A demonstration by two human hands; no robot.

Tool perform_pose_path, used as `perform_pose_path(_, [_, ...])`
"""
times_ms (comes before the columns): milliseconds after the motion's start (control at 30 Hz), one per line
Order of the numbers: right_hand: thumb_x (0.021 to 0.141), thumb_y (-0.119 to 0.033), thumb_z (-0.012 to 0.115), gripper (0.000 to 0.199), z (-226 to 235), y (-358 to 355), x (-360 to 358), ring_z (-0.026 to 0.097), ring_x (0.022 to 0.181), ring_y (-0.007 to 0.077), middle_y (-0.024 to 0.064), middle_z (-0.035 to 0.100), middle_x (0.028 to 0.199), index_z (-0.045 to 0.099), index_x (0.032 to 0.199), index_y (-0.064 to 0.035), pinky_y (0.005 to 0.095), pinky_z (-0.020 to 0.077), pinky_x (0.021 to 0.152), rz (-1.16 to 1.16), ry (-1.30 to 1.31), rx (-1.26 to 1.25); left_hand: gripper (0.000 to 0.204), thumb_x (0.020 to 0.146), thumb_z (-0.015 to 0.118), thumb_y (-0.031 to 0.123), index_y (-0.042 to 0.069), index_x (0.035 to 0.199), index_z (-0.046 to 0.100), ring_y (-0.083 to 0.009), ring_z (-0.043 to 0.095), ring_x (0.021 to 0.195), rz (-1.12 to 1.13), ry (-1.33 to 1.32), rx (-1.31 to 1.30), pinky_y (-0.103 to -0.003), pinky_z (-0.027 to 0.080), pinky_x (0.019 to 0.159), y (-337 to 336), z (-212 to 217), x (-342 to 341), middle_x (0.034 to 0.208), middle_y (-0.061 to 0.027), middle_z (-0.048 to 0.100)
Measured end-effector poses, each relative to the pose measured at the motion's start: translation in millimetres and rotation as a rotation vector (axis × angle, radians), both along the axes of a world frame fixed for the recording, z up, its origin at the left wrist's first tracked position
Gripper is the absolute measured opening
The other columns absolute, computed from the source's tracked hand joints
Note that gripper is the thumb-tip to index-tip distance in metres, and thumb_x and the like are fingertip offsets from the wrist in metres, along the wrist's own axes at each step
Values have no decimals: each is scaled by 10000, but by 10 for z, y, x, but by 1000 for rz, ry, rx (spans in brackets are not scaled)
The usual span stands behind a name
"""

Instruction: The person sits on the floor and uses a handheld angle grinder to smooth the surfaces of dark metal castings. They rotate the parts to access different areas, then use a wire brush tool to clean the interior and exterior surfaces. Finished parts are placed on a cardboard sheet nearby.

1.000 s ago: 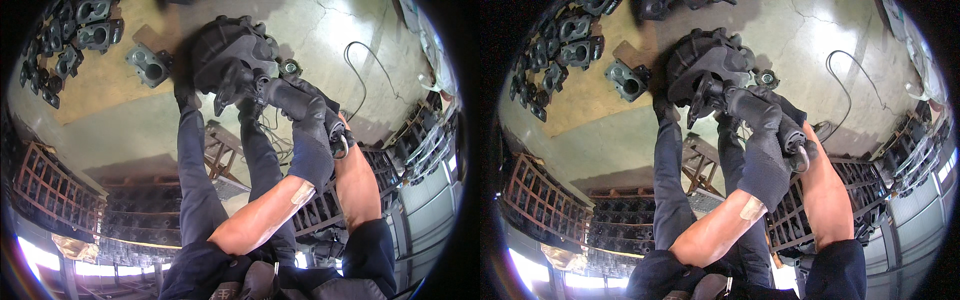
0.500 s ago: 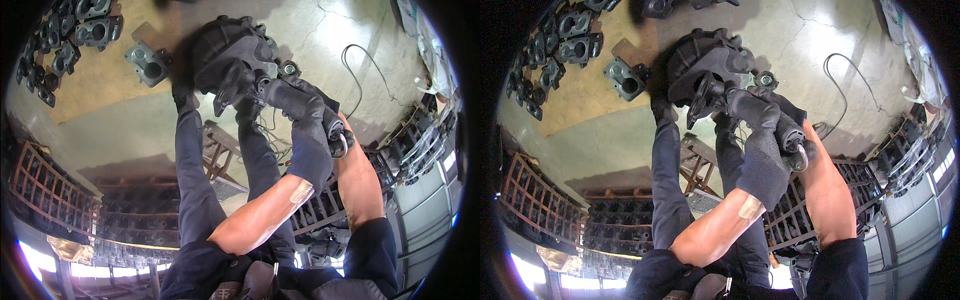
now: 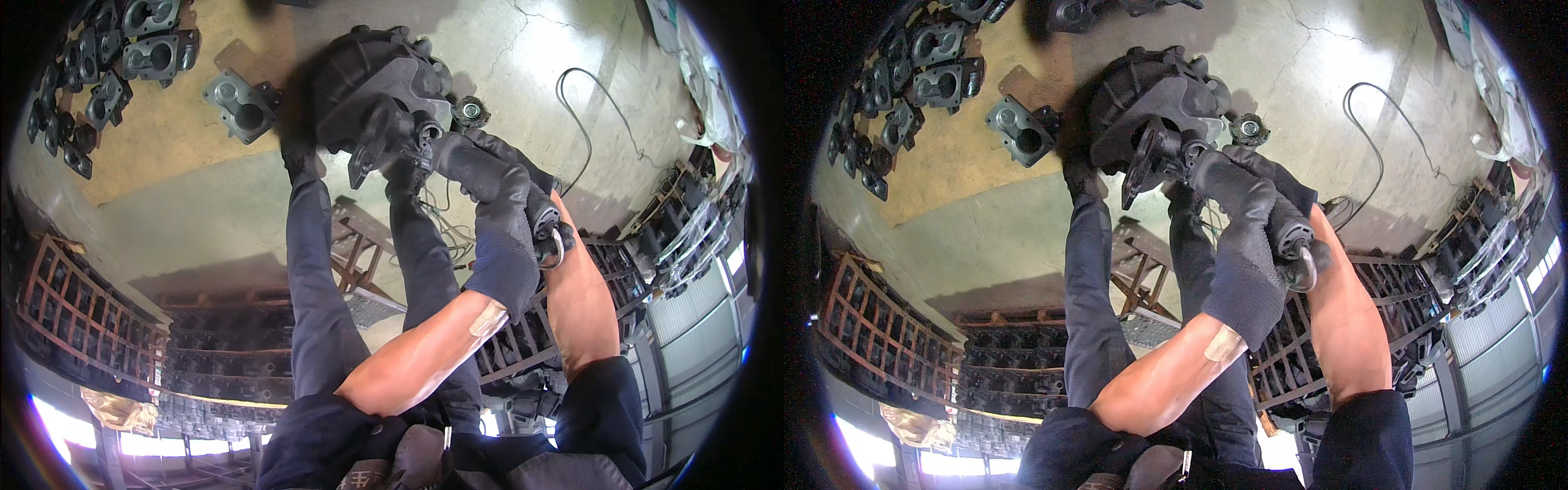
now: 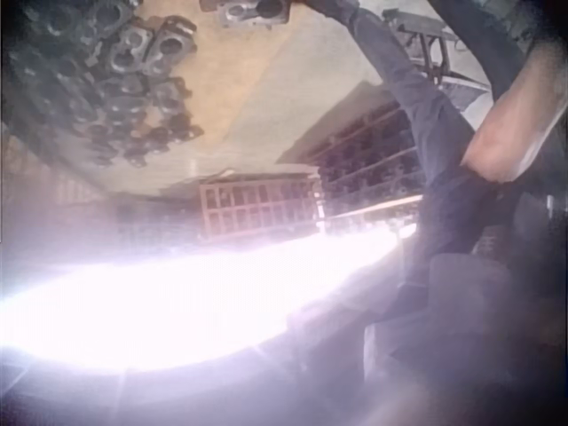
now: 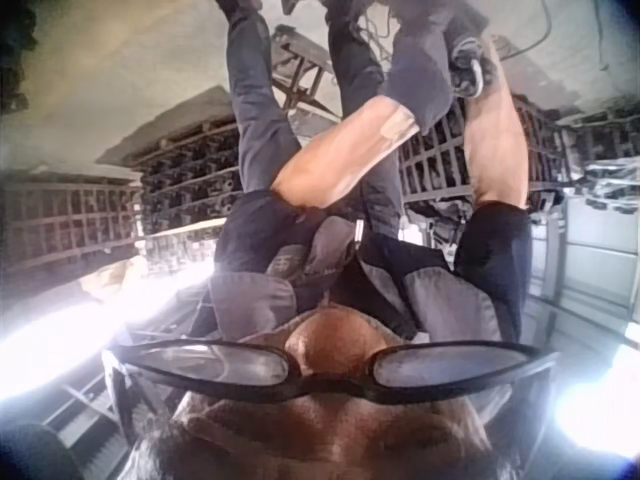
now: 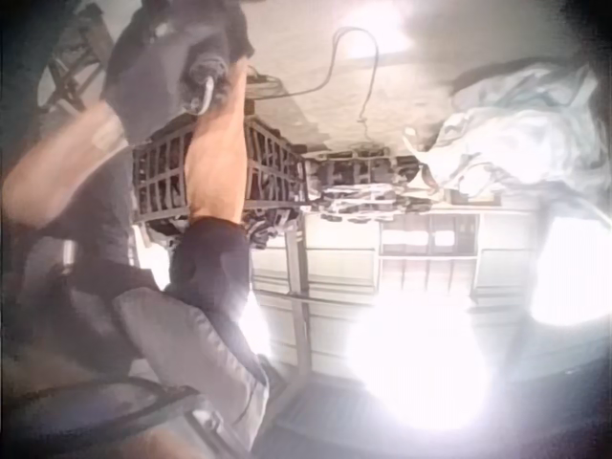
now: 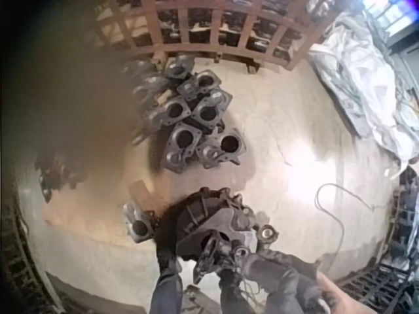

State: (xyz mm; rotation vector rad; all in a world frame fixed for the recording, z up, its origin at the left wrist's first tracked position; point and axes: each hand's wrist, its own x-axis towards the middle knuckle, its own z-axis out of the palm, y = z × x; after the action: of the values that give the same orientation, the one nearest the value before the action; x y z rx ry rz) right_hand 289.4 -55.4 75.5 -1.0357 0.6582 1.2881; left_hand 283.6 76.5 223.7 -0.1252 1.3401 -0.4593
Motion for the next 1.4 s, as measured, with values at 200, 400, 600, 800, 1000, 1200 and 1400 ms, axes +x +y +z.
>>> perform_pose_path(200, [1046, -130, 489, 359, 78, -64, -49, 624, 1018, 181, 115, 622, 1230, 514, 1394, -44, 316, 509, 860, -60, 24, -13, 372, 1033, 525, 388, 94, 806, 550, -217, 557, 499, -74, -111, -10, -369, 537, 461, 45, 75, -65, 638, -48, 522])
perform_pose_path(400, [1045, -124, 489, 357, -119, -148, -145, 626, 1005, 184, 118, 625, 1220, 515, 1392, -46, 318, 510, 843, -132, 72, 23, 377, 1010, 578, 346, 52, 774, 562, -214, 574, 441, -36, -49, 17, -331, 496, 426, -26, -60, -116, 588, -69, 543])
perform_pose_path(600, [1043, -113, 485, 366, -69, -96, -174, 622, 1045, 179, 114, 616, 1248, 498, 1401, -38, 315, 511, 893, -168, 57, 13, 336, 997, 599, 316, 41, 806, 572, -187, 548, 422, -116, -84, 98, -322, 486, 425, 75, -11, -93, 599, -59, 557])
perform_pose_path(800, [1042, -102, 480, 379, 134, -82, -364, 617, 1097, 173, 109, 605, 1282, 477, 1413, -28, 311, 513, 957, -279, 48, -36, 261, 943, 662, 256, 1, 935, 605, -157, 559, 480, -250, -47, 200, -319, 461, 437, -28, -8, -238, 688, -45, 594])
perform_pose_path(1000, [1039, -85, 472, 392, 150, 51, -652, 614, 1140, 166, 108, 599, 1304, 454, 1425, -18, 308, 516, 1009, -491, 61, -4, 241, 971, 625, 261, 20, 969, 627, -105, 542, 552, -471, -94, 186, -267, 437, 478, 141, -61, -427, 714, -5, 578])
perform_pose_path(1200, [1037, -81, 467, 348, 255, 224, -509, 629, 1113, 158, 115, 610, 1269, 480, 1379, -17, 299, 539, 965, -332, -77, 16, 324, 1001, 583, 306, 78, 771, 573, -167, 467, 368, -447, -99, 197, -312, 405, 375, 282, 135, -221, 557, -27, 501])
perform_pose_path(1400, [1075, -138, 413, 363, 183, 171, -613, 628, 1137, 179, 127, 591, 1324, 471, 1413, -20, 313, 538, 981, -469, 50, -226, 279, 970, 621, 287, 55, 814, 622, -133, 513, 464, -481, -119, 219, -292, 415, 431, 186, 7, -339, 614, -17, 540])
